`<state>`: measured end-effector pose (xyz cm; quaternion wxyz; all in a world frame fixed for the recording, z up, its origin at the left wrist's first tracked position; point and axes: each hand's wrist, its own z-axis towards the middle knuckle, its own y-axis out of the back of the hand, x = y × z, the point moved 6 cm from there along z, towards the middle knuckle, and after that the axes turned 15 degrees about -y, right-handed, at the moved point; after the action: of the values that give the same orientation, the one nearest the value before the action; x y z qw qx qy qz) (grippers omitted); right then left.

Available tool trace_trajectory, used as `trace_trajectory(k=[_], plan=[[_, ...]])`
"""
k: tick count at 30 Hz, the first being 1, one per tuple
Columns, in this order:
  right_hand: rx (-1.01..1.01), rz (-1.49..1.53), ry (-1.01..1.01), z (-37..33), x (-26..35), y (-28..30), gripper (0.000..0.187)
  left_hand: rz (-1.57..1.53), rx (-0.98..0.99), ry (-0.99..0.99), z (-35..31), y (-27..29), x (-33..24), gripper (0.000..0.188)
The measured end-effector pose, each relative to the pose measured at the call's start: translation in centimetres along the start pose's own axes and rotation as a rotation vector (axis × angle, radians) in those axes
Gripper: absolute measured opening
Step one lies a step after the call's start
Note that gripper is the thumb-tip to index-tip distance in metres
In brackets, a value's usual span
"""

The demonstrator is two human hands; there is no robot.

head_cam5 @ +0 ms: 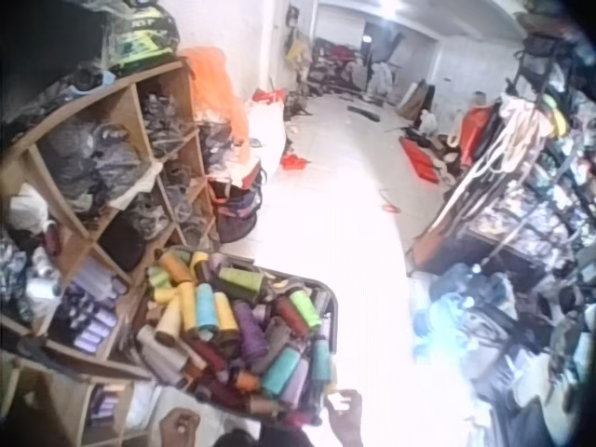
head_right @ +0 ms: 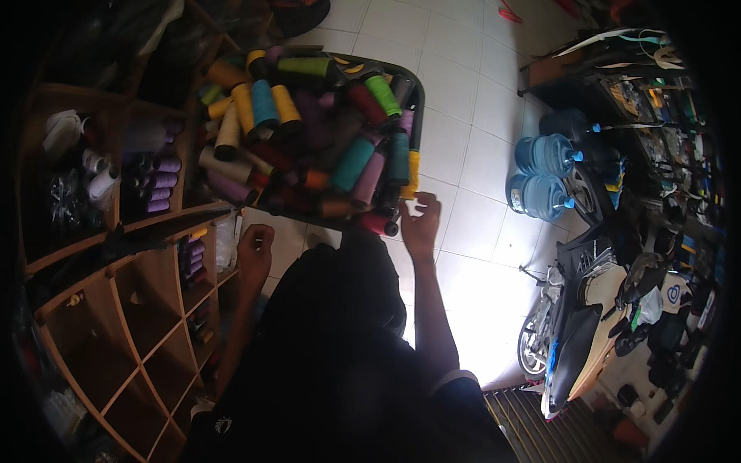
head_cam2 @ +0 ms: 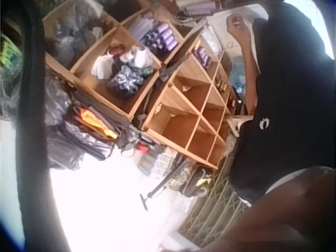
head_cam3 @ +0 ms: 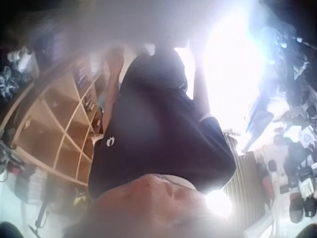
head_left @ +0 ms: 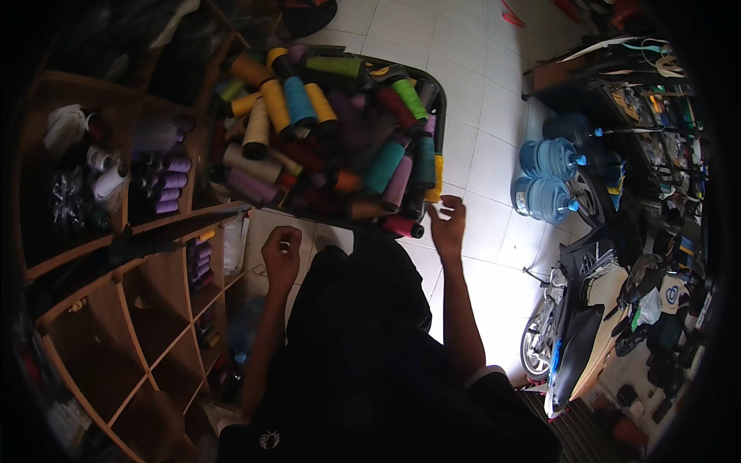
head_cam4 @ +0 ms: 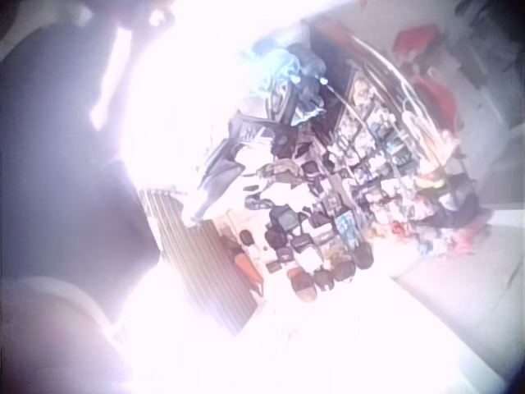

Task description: The person picks up spools of thread from a plastic crate and places them one by one onto a wooden shelf. The person handles multiple spools of different colors, briefly inspecting them before arranging them on the shelf.

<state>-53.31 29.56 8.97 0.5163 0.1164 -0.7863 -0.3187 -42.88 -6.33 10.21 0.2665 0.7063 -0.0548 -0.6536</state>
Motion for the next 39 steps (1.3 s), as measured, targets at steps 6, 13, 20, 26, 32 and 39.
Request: trace_trajectory(k=[6,13,20,26,32,39], plan=[[-0.056,0.081,-0.022,-2.1,2.1,2.4,0.022,-0.168,-0.260,0.244,-4.0,5.1,7.6,0.010],[0.167,0.082,0.136,-7.4,7.0,-2.5,0.013,-0.094,-0.280,0.188,-0.9,7.8,10.4,0.053],[0.475,-0.002,0.333,-14.0,13.6,-8.8,0.019,0.323,-0.080,-0.180,6.3,8.7,5.4,0.125],[0.552,-0.085,0.479,-15.7,15.4,-10.4,0.023,0.385,-0.035,-0.198,8.5,7.3,6.3,0.131],[0.160,0.065,0.277,-10.6,9.8,-4.6,0.018,0.286,-0.059,-0.307,8.2,6.5,7.0,0.132],[-0.072,0.024,-0.032,0.4,2.5,1.4,0.035,0.372,-0.345,-0.399,3.9,5.5,5.3,0.099]])
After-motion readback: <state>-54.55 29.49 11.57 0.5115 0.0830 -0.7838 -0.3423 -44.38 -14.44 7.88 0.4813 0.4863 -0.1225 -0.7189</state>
